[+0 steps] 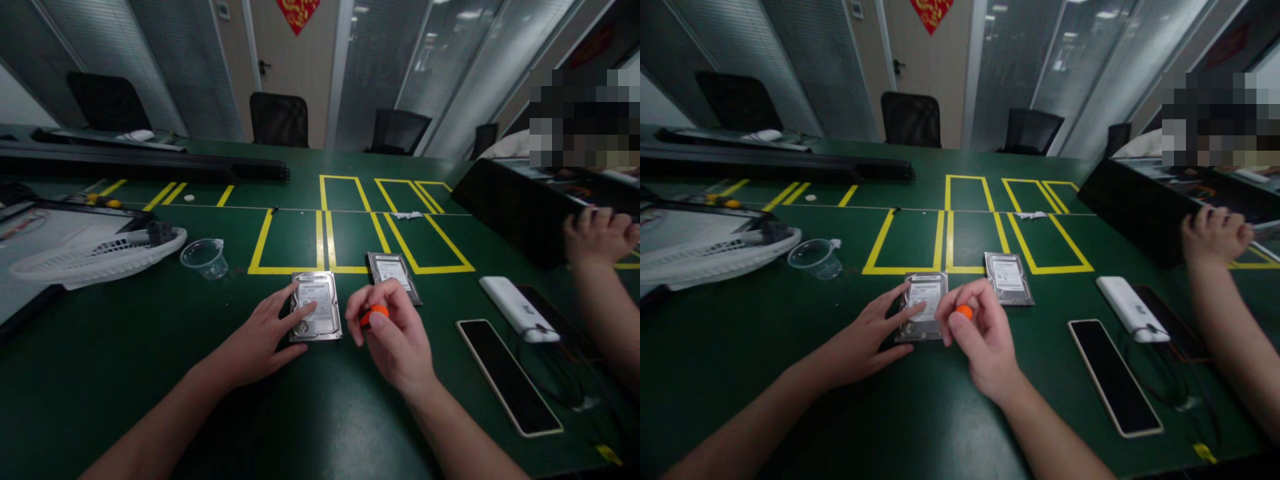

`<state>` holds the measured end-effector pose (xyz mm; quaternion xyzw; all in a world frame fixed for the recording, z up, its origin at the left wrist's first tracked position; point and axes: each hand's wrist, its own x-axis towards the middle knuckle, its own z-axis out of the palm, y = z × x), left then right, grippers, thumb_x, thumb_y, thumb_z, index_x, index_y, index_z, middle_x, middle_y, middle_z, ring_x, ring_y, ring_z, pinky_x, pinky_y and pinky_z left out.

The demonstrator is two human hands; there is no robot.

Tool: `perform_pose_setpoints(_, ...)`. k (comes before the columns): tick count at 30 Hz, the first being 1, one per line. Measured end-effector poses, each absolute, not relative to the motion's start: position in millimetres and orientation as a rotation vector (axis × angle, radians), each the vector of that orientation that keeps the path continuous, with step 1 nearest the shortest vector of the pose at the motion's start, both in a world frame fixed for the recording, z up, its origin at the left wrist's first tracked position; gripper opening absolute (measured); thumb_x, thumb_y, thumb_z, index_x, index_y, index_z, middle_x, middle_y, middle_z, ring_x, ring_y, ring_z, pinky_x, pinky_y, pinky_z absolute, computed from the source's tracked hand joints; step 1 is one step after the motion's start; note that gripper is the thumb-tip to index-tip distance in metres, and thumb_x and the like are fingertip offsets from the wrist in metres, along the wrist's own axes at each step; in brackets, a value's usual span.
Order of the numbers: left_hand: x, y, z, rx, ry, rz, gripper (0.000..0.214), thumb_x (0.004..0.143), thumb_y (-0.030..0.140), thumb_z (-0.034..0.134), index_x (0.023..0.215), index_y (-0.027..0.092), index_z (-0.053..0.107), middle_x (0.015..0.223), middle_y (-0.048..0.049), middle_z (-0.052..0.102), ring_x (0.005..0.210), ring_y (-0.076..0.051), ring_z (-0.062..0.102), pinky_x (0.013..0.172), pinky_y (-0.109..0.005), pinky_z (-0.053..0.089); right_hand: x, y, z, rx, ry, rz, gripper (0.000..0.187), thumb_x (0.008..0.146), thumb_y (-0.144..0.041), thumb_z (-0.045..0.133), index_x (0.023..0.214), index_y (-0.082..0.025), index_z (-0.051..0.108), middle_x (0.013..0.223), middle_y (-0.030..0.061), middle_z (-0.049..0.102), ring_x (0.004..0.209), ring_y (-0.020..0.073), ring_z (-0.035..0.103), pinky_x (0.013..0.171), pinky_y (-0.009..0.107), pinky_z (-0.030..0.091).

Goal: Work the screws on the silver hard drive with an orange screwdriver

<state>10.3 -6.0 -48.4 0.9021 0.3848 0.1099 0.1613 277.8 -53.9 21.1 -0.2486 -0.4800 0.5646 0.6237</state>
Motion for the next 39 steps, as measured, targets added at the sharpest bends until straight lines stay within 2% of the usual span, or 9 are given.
perform_pose_setpoints(2,10,-6,-49,2.572,1.102,0.309,0.09,0.106,0.04,0.08,0.18,0.046,0.03,0.192,-0.0072,0.004,0.172,-0.047,0.024,0.133,-0.07,0.034,277,-54,23,-0.571,-1.098,1.293,0.01,0.109,-0.036,0.072,0.111,-0.025,0.072,0.1,0.0034,0.076,0.068,0.0152,0.058,0.064,0.031,0.041)
perform_pose_setpoints(6,10,-5,-48,2.568,1.108,0.287,0.091,0.106,0.042,0.08,0.181,0.048,0.028,0.192,-0.0059,0.0,0.171,-0.048,0.024,0.132,-0.072,0.035,277,-54,28,-0.563,-1.11,1.256,0.032,0.114,-0.041,0.057,0.109,-0.02,0.081,0.098,0.0075,0.074,0.069,0.0175,0.055,0.068,0.036,0.042)
perform_pose_setpoints(8,10,-5,-47,2.567,1.109,0.284,0.091,0.106,0.042,0.08,0.181,0.047,0.028,0.192,-0.0061,0.0,0.172,-0.048,0.024,0.132,-0.071,0.035,277,-53,29,-0.563,-1.12,1.256,0.035,0.114,-0.041,0.056,0.104,-0.019,0.082,0.097,0.0078,0.073,0.07,0.0178,0.056,0.069,0.036,0.043)
perform_pose_setpoints(15,10,-6,-47,2.571,1.103,0.297,0.09,0.106,0.041,0.08,0.18,0.047,0.03,0.192,-0.006,0.002,0.171,-0.048,0.025,0.133,-0.07,0.034,278,-53,23,-0.563,-1.122,1.256,0.014,0.107,-0.035,0.076,0.103,-0.024,0.069,0.094,0.002,0.072,0.073,0.0178,0.065,0.07,0.033,0.048)
perform_pose_setpoints(18,9,-5,-49,2.574,1.096,0.313,0.091,0.106,0.041,0.081,0.18,0.048,0.029,0.192,-0.0063,0.002,0.171,-0.048,0.026,0.132,-0.071,0.035,278,-54,23,-0.563,-1.101,1.286,0.014,0.107,-0.032,0.077,0.103,-0.026,0.065,0.097,0.0013,0.074,0.066,0.0153,0.062,0.063,0.031,0.043)
perform_pose_setpoints(21,9,-5,-49,2.574,1.095,0.326,0.091,0.105,0.041,0.081,0.18,0.047,0.03,0.192,-0.0065,0.004,0.17,-0.048,0.027,0.131,-0.071,0.037,277,-54,27,-0.569,-1.092,1.288,0.012,0.108,-0.036,0.073,0.105,-0.025,0.071,0.097,0.0037,0.075,0.063,0.0149,0.056,0.061,0.032,0.039)
perform_pose_setpoints(26,9,-5,-48,2.566,1.103,0.312,0.09,0.105,0.04,0.082,0.18,0.048,0.031,0.192,-0.0057,0.003,0.17,-0.049,0.027,0.131,-0.072,0.037,278,-54,31,-0.562,-1.154,1.245,0.039,0.113,-0.043,0.054,0.098,-0.02,0.081,0.094,0.0083,0.071,0.066,0.0186,0.054,0.068,0.038,0.041)
perform_pose_setpoints(34,10,-6,-46,2.572,1.088,0.338,0.088,0.106,0.04,0.081,0.179,0.045,0.034,0.192,-0.0076,0.006,0.171,-0.047,0.027,0.133,-0.07,0.034,279,-53,22,-0.609,-1.143,1.212,0.016,0.107,-0.037,0.075,0.1,-0.023,0.07,0.096,0.0035,0.071,0.073,0.0187,0.064,0.069,0.034,0.049)
perform_pose_setpoints(39,10,-5,-47,2.568,1.091,0.331,0.089,0.105,0.04,0.081,0.179,0.046,0.033,0.192,-0.0072,0.005,0.171,-0.048,0.026,0.132,-0.07,0.035,278,-54,21,-0.609,-1.125,1.256,0.015,0.106,-0.034,0.078,0.103,-0.026,0.066,0.099,0.0019,0.073,0.063,0.0146,0.059,0.058,0.03,0.042)
